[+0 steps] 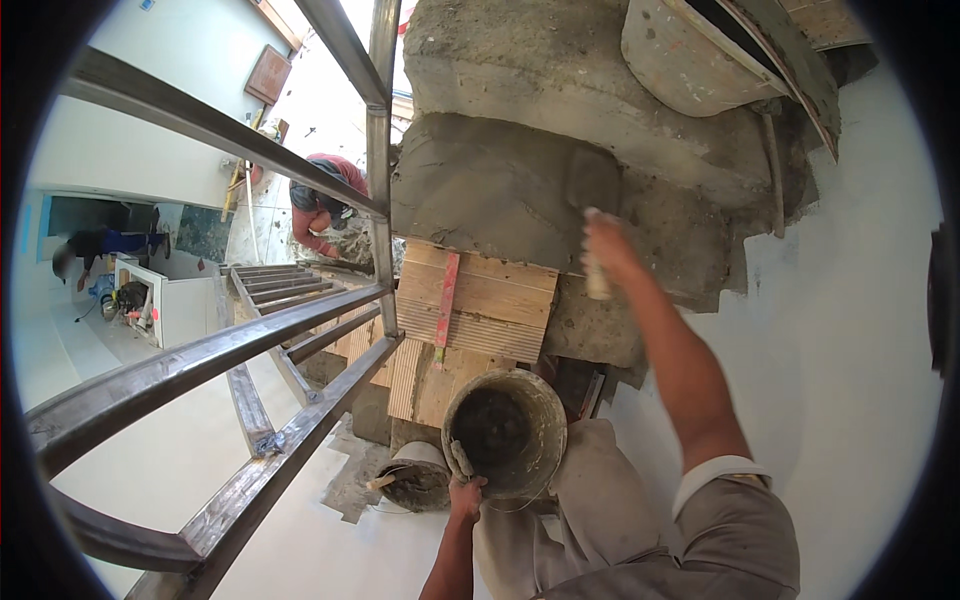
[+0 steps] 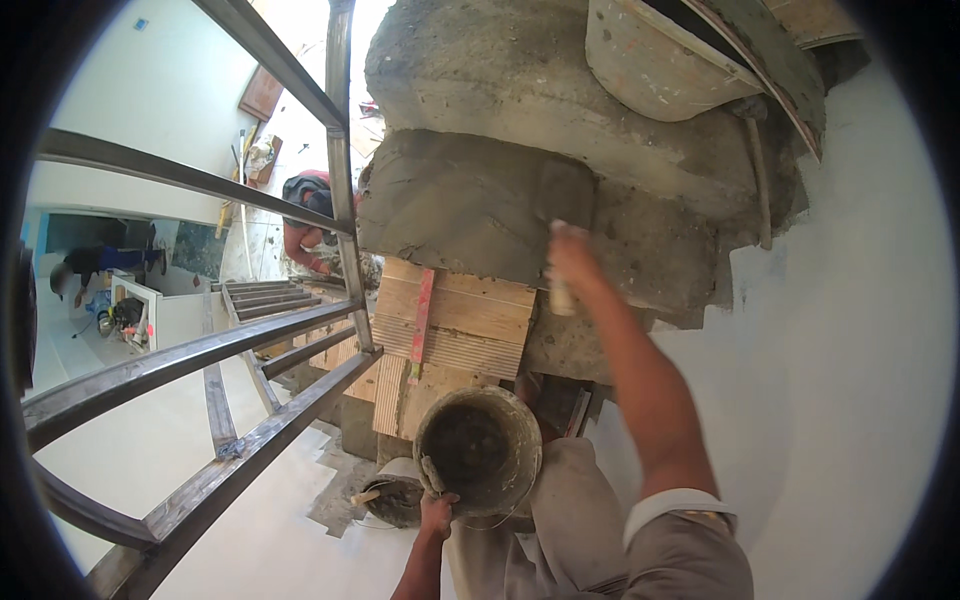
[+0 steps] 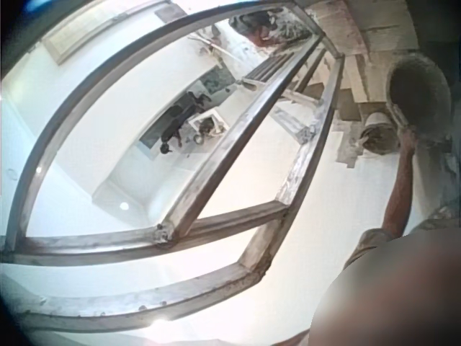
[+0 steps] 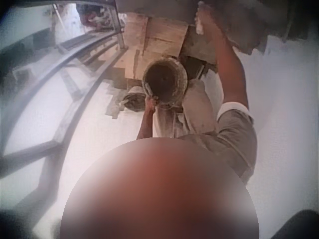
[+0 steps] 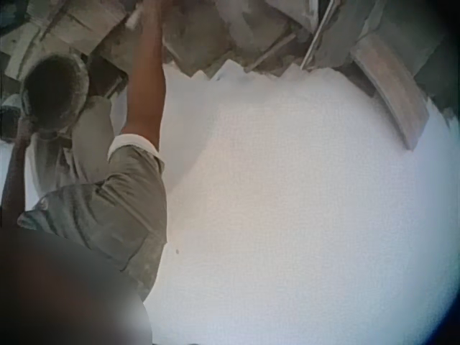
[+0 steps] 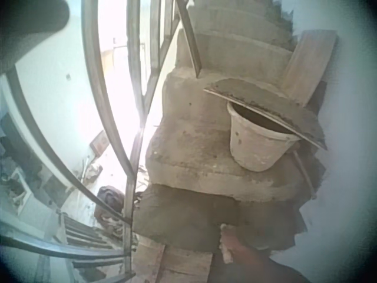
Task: Apply cement and place ceramic tiles on a concrete staircase.
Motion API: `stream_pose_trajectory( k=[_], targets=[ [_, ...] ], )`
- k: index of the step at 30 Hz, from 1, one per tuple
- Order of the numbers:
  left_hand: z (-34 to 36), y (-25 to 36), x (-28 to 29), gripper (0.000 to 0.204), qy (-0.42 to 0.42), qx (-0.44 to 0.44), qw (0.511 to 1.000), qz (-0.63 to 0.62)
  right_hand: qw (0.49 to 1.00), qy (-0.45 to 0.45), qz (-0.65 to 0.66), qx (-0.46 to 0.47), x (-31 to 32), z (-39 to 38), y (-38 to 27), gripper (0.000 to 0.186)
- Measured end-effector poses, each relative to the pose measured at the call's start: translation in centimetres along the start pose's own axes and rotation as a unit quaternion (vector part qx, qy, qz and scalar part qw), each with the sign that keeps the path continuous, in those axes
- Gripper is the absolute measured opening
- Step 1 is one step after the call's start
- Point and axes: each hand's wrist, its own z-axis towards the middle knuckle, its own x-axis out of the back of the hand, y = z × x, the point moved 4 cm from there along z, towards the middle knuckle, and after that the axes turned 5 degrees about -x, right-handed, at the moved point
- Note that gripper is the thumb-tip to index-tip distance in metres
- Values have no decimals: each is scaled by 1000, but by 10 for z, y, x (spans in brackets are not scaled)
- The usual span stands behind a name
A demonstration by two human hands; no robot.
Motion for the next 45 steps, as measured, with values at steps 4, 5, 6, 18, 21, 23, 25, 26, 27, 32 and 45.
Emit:
stream_pose_trajectory(
  k=[4,5,6,18,21,23,25,26,27,32,45],
  targets=[
    [-4,-17,40,42,29,1,998,47,743,-80,-583,320,-171,-36,-130,31],
    [5,-27,30,48,-3,-9,997,71,790,-85,-539,280,-178,-6,-135,31],
    [6,-34,34,48,-4,-6,997,71,772,-125,-534,322,-196,-12,-151,29],
    [11,-36,65,50,-9,-6,999,49,955,84,-283,31,-12,-39,-69,42],
    [13,-33,72,49,-20,-44,998,39,994,78,-65,-51,-18,-59,-26,42],
    [13,-33,73,48,-1,-33,999,31,991,83,104,-23,-44,-48,-13,40],
    [5,-19,85,48,30,-15,997,66,974,28,224,-21,-116,-58,-36,36],
    [-4,-14,92,49,53,4,993,101,955,-12,292,-48,-158,-76,-67,34],
    [-8,-16,87,49,50,7,994,100,951,-47,300,-52,-185,-61,-80,31],
    [-7,-26,86,48,69,16,997,7,767,59,-526,363,-295,-53,-171,49],
    [12,-38,22,44,18,-3,1000,19,778,-103,-524,330,-126,-54,-174,42]
  ],
)
